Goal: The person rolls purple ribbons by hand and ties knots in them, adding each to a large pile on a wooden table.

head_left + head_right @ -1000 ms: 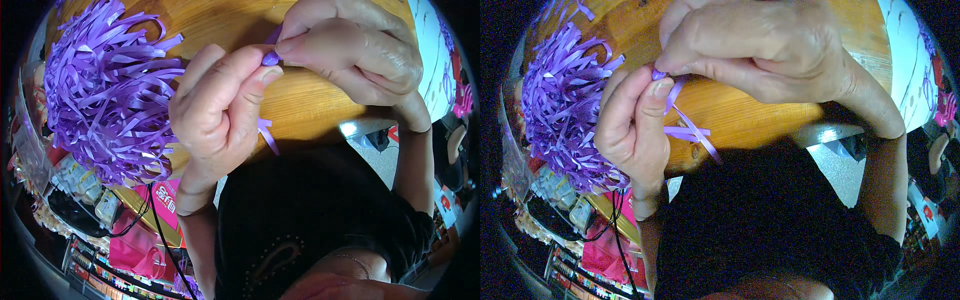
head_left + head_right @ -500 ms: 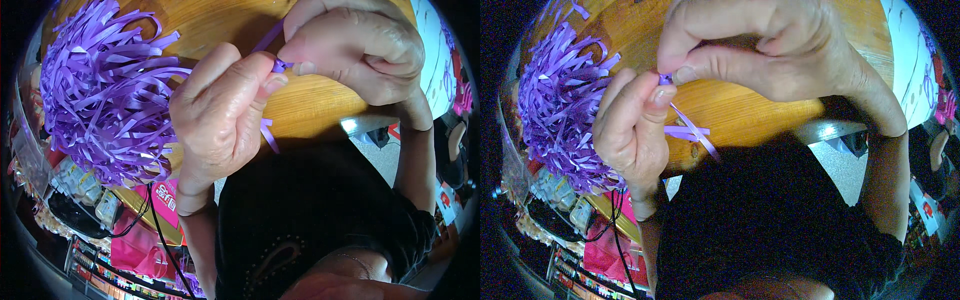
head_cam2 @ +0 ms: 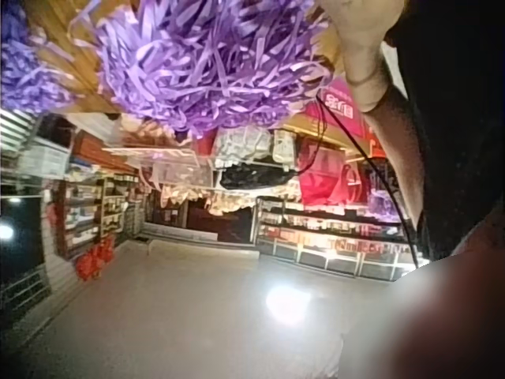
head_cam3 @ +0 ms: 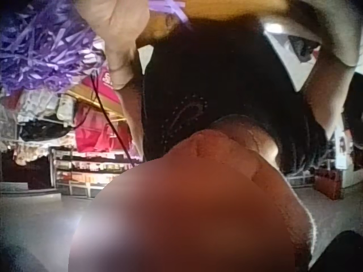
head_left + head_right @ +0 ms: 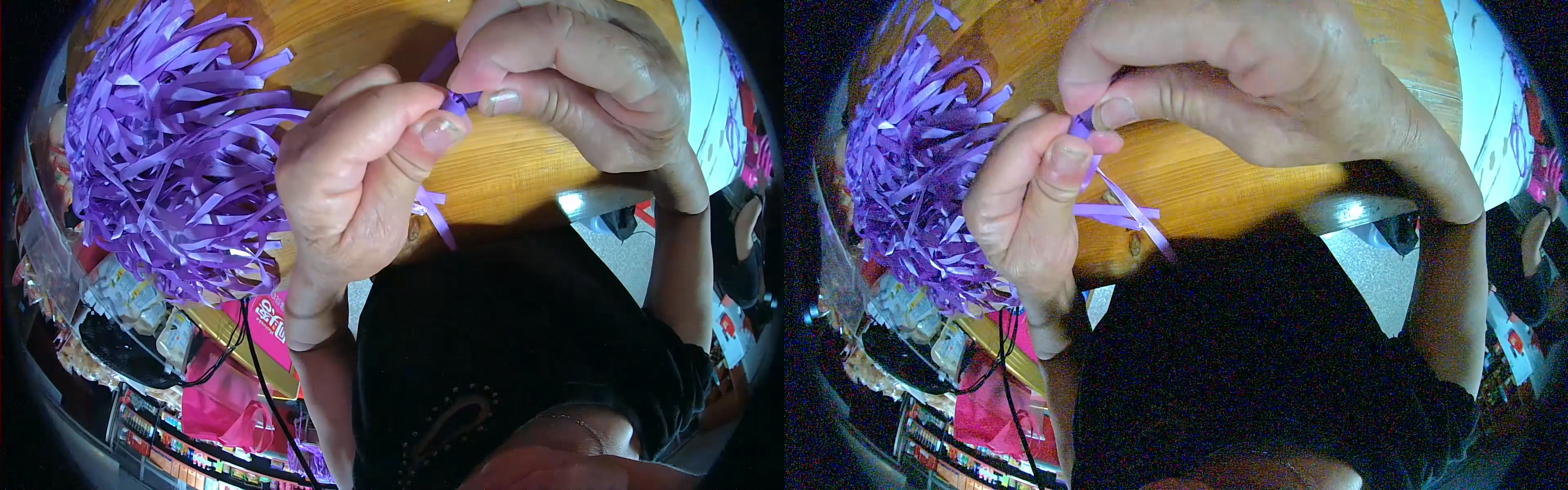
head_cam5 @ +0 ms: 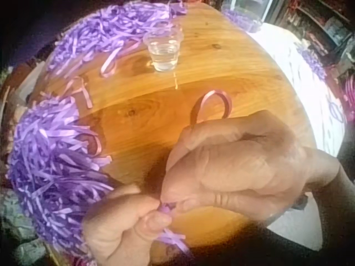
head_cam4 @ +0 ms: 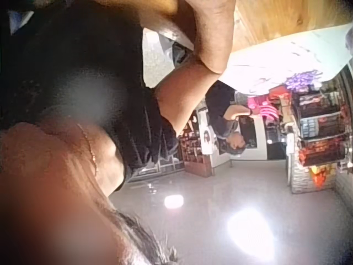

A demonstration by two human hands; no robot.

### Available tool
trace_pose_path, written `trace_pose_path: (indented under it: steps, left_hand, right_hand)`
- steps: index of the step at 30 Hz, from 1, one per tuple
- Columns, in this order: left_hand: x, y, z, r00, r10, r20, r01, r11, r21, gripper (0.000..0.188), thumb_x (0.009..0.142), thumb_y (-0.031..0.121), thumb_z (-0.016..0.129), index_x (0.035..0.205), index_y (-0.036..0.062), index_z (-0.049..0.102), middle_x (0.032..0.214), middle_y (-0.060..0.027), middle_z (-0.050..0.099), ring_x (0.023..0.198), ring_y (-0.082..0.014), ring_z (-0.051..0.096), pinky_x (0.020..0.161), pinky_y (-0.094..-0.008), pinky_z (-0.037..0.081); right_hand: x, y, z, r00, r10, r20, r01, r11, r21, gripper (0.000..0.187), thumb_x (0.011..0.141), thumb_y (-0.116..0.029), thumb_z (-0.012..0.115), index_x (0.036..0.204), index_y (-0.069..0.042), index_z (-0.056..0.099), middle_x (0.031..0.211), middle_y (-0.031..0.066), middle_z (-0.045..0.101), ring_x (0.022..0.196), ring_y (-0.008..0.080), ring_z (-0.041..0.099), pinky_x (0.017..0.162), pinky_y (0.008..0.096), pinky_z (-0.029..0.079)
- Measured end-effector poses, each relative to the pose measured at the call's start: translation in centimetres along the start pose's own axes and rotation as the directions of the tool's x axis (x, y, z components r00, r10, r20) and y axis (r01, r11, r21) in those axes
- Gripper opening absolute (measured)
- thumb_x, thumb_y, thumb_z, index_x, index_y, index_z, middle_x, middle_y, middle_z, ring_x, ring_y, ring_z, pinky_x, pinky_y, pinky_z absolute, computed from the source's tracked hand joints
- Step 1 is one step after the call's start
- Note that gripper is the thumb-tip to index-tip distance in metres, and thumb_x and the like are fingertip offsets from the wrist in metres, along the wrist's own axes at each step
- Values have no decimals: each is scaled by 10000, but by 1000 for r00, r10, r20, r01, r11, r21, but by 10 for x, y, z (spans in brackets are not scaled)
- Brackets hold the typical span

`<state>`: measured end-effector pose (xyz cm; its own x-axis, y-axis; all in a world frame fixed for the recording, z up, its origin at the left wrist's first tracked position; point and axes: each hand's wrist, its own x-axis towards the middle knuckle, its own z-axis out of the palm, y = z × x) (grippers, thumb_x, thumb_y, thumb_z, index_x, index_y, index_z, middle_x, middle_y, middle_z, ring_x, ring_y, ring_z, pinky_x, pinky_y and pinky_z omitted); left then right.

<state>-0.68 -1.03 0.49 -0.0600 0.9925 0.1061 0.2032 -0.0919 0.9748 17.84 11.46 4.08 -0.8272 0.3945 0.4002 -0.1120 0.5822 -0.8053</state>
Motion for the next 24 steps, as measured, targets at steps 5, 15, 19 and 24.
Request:
trace_pose_path:
  steps: [5,15,19,24]
  left_hand:
    - [1,-7,4,999,17,-38,-23,984,-174,240,987,186,691,1026,-49,722,857,-32,661,782,-99,548,734,-253,422]
    - [1,-12,0,999,37,-3,-36,957,-287,271,975,155,698,1106,-83,701,907,-79,685,800,-117,585,759,-271,459]
    - [0,-14,2,997,72,-7,-69,920,-385,326,971,181,705,1153,-89,691,934,-108,699,810,-139,606,760,-285,472]
    - [2,-16,6,998,58,-16,-59,920,-386,279,969,169,710,1112,-70,699,889,-92,690,754,-129,578,698,-278,454]
  right_hand:
    - [-10,19,8,996,56,-67,-46,989,137,178,885,-116,778,1007,11,751,940,150,725,785,210,735,647,305,590]
    - [-18,11,8,994,107,-31,-104,991,85,155,886,-77,777,1038,-46,769,944,86,720,786,148,709,661,254,565]
    - [-23,19,11,984,166,-62,-141,944,298,164,906,-71,761,1067,-42,760,987,87,710,847,150,690,723,251,549]
    - [-25,29,17,992,82,-99,-37,918,396,193,928,-62,739,1115,-14,742,1000,106,701,859,164,675,735,266,533]
